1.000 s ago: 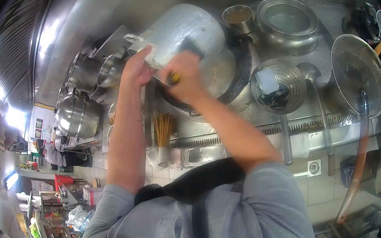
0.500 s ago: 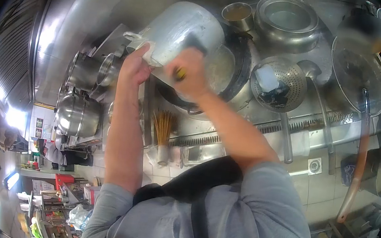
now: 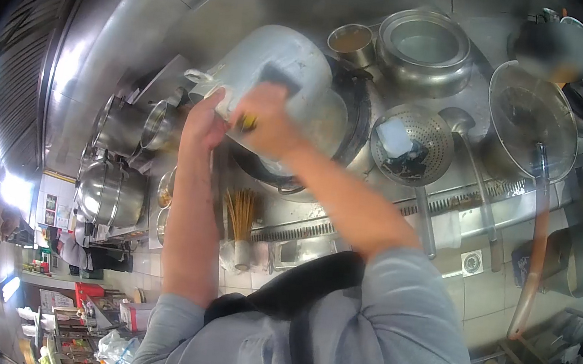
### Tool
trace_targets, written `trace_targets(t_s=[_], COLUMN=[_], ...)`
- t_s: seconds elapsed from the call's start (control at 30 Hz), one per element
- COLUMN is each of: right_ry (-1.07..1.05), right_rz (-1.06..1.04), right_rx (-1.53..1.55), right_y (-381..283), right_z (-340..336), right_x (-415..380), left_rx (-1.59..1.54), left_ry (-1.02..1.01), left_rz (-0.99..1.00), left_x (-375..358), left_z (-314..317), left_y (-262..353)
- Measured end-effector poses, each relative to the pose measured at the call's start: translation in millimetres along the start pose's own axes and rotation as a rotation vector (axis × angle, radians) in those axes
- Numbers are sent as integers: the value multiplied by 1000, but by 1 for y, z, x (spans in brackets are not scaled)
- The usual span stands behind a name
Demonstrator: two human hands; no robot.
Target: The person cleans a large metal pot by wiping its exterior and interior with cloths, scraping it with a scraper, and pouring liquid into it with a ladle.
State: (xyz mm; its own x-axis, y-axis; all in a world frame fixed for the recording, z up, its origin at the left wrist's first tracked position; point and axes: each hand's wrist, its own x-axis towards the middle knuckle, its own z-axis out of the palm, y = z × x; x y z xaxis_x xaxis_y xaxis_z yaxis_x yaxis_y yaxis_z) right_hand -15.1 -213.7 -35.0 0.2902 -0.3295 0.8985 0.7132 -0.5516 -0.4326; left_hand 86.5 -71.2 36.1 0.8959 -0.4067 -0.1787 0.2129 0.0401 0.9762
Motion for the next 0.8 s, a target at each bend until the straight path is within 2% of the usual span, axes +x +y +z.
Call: trace_targets(t_s=[0.07,0.1,0.17,0.2,0.3,0.4,0.47,0.5,0.57,0.63,0.67,0.73,0.8], right_ry=[-217,-214,-56,19,9,-266,-183,-145,-30,107,109,162,96], right_rz=[-60,-148,5,76,46,-194,-206,-208,12,399,516,436,445], right_rx=[109,160,104,76,18,90,-44,-127,-179,-59,-46,-239,-384], right_y=[-24,-11,57,66,61,-3,32,56,95,78,65,86,83], right_z=[2,-6,-7,-9,6,17,17,6,-30,-84,-113,-160,-212], right_x=[-9,0,24,37,50,26,22,22,37,48,48,21,-1], left_rx=[-1,-15,8,15,8,20,69,83,96,105,110,128,134], left_ry=[-11,-40,-31,-27,-32,29,86,41,5,42,32,16,3], left_rz=[-26,-15,8,24,0,13,-41,-27,7,47,53,65,80], left_x=[9,16,7,4,7,16,9,8,4,-6,-8,-9,-7], left_z=[-11,-17,-6,-3,-7,-16,-13,-15,-5,4,7,9,7], left_y=[0,-5,-3,-2,-3,-6,-1,-3,-7,-6,-6,-9,-16])
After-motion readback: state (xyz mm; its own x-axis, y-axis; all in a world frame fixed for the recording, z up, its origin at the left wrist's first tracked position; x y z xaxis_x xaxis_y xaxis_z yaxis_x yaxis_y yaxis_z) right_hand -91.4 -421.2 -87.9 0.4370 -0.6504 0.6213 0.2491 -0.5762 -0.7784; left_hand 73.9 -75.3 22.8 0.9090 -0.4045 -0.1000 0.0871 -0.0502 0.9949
